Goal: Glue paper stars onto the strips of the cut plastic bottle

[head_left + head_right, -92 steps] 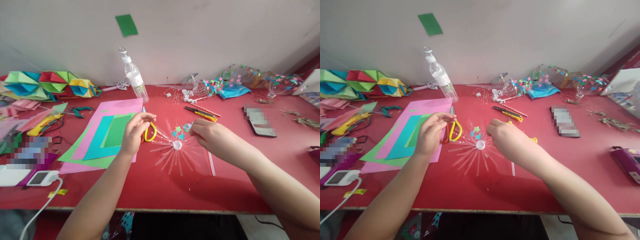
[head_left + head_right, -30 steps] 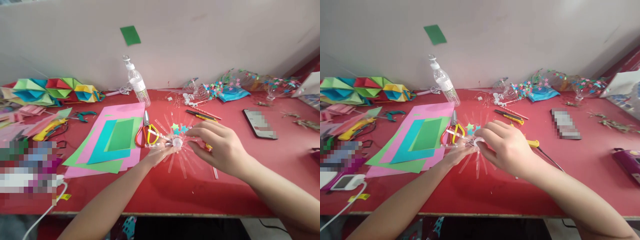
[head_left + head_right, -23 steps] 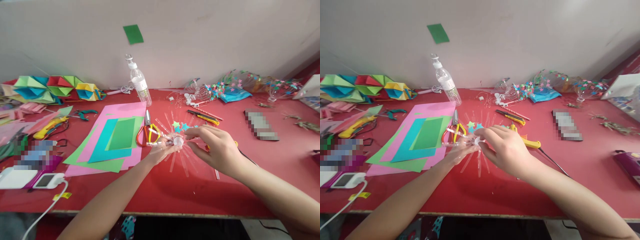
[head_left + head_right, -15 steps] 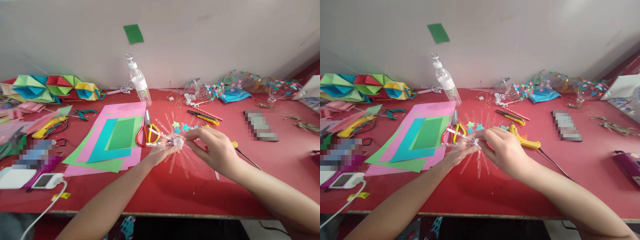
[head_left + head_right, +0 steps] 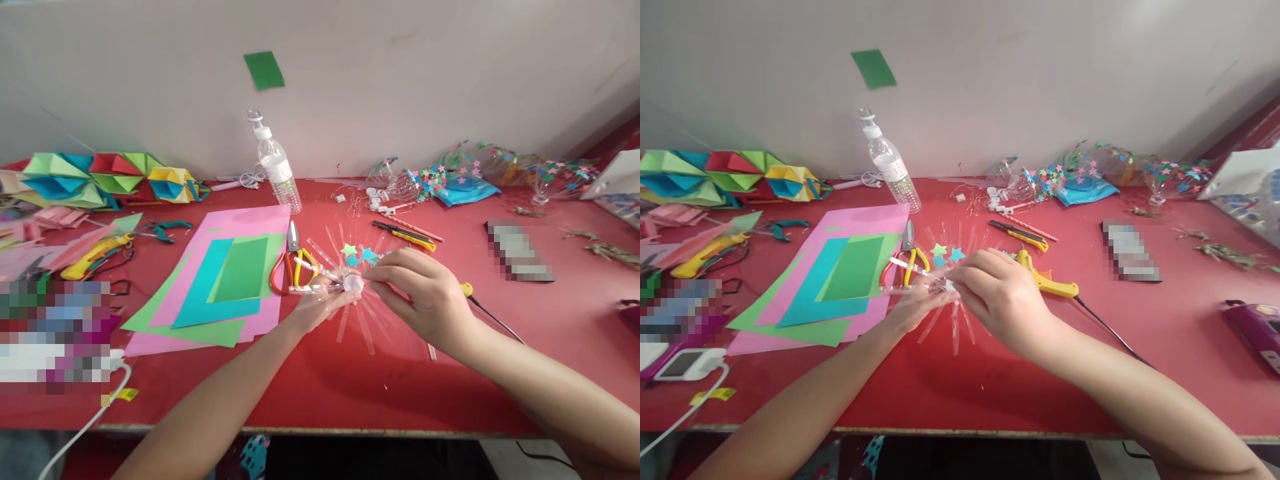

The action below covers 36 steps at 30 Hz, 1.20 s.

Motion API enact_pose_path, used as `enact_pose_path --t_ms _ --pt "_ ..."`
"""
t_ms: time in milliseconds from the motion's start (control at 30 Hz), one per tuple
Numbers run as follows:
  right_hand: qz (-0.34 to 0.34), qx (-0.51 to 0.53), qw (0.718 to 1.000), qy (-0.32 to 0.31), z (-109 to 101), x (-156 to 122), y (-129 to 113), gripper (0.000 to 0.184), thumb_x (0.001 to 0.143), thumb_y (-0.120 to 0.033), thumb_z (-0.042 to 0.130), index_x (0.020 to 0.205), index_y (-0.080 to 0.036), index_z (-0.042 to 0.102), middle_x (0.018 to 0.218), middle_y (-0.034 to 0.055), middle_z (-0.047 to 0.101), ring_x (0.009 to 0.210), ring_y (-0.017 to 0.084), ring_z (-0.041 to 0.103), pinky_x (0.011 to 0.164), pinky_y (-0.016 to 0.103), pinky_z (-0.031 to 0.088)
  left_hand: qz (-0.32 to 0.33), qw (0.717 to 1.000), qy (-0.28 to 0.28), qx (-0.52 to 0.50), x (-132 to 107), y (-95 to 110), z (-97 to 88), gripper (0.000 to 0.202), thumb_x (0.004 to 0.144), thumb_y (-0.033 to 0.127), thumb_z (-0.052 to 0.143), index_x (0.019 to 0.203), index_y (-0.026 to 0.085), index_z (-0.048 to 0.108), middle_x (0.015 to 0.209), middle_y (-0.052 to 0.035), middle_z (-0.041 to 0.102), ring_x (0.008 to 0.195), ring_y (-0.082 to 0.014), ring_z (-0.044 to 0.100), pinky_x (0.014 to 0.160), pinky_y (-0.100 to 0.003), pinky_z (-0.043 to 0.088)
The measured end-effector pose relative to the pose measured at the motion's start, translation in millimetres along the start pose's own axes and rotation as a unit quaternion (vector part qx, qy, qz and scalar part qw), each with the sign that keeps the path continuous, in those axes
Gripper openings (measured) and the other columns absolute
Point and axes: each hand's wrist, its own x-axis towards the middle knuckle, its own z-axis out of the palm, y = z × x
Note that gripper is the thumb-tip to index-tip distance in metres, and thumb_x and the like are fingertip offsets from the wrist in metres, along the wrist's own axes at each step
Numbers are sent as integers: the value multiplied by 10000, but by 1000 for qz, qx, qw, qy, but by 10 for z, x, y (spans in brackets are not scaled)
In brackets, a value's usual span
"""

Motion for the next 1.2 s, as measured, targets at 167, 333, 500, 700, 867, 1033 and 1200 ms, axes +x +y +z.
enact_pose_path --t_ms 167,333,500,700,867,1033,1200 --pt "-23 -45 999 18 0 19 5 131 923 -161 548 908 -187 675 863 69 606 799 169 563 700 317 477 5 1000 -7 -2 5 -28 -3 401 651 338 760 995 180 627 781 7 620 722 -133 576 736 -293 489" --pt "-40 -70 997 -4 3 5 7 215 946 -162 488 804 -180 647 811 58 610 744 165 526 691 330 432 8 1000 -12 15 -9 3 11 353 658 348 745 941 179 617 759 3 601 738 -145 571 726 -292 474" --pt "-48 -70 996 -21 -39 8 -12 146 952 -182 497 964 -194 642 867 51 690 800 175 579 715 334 411 13 1000 -8 8 -22 49 16 339 673 327 731 954 176 615 779 2 601 758 -148 583 738 -290 478" --pt "-26 -56 998 -34 -39 17 -5 101 945 -179 505 966 -176 604 869 50 710 801 181 610 744 335 418 22 1000 -5 -1 -14 26 9 328 684 284 723 976 175 621 805 1 612 768 -141 577 745 -283 476" --pt "-11 -59 998 -36 -82 39 -11 69 923 -183 528 964 -181 583 868 53 700 800 188 606 754 340 423 21 1000 -4 -2 -14 -10 -13 299 709 284 725 967 177 618 845 -1 621 806 -137 586 760 -273 475" --pt "-9 -71 997 -13 -213 87 -3 73 887 -133 539 906 -196 570 804 35 662 749 171 568 743 334 421 32 999 25 -12 32 -105 -48 341 712 302 751 1001 182 614 857 -2 627 789 -128 592 756 -273 481" --pt "-16 -69 997 -16 -247 101 -13 95 879 -115 535 858 -201 569 823 37 660 758 168 555 725 336 418 28 997 74 -14 18 -67 -13 401 634 327 805 958 180 620 857 -22 661 865 -192 627 819 -343 506"
